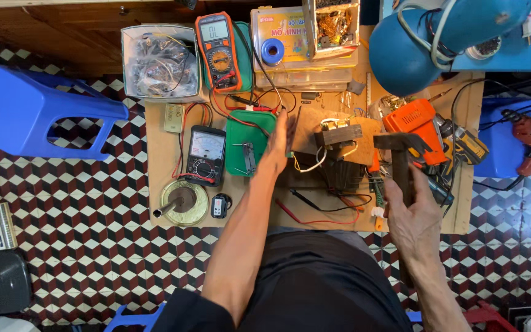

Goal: The person handles a small electrical component with wires, uses a heat gun to apply heat, and then uses a sanding block to smooth the component's surface. The person repeatedly turns and adjusts the component while working.

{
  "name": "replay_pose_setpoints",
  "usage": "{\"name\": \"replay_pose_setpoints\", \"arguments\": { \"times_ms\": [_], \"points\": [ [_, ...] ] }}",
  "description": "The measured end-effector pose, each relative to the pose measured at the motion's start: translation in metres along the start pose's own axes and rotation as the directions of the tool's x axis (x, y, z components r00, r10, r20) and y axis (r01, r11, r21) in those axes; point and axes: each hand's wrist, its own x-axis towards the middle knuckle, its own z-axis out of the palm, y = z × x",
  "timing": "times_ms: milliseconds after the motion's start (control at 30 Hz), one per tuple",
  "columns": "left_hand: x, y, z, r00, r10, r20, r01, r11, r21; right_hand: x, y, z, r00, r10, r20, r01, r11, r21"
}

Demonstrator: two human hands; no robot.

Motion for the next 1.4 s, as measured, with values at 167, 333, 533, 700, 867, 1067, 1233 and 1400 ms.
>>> {"name": "replay_pose_setpoints", "arguments": {
  "times_ms": [167,333,533,700,867,1067,1233,1400],
  "points": [
    [-0.106,0.05,0.014,0.745,0.663,-0.07,-0.502,0.627,0.596,0.014,-0.007,-0.005,0.961,-0.274,0.037,0.277,0.954,-0.115],
    [-0.153,0.057,0.066,0.736,0.63,0.246,-0.453,0.19,0.871,0.032,-0.001,-0.005,0.88,-0.467,0.083,0.474,0.872,-0.124],
    [-0.14,0.047,0.074,0.72,0.652,0.238,-0.49,0.234,0.84,0.038,0.011,0.005,0.799,-0.599,0.055,0.593,0.771,-0.23],
    [-0.126,0.048,0.062,0.708,0.646,0.284,-0.529,0.22,0.819,0.045,0.005,0.026,0.819,-0.558,0.136,0.564,0.736,-0.374],
    [-0.12,0.048,0.056,0.652,0.658,0.377,-0.623,0.18,0.761,0.029,-0.007,0.015,0.768,-0.64,-0.018,0.622,0.752,-0.217],
    [-0.121,0.048,0.056,0.657,0.658,0.368,-0.626,0.203,0.753,0.02,-0.02,0.022,0.824,-0.566,0.009,0.556,0.807,-0.197],
    [-0.12,0.047,0.056,0.702,0.624,0.343,-0.596,0.252,0.762,0.024,-0.012,0.023,0.843,-0.536,0.048,0.522,0.792,-0.317],
    [-0.119,0.044,0.057,0.671,0.653,0.352,-0.63,0.252,0.734,0.025,-0.005,0.024,0.758,-0.649,-0.061,0.616,0.745,-0.256]
  ]
}}
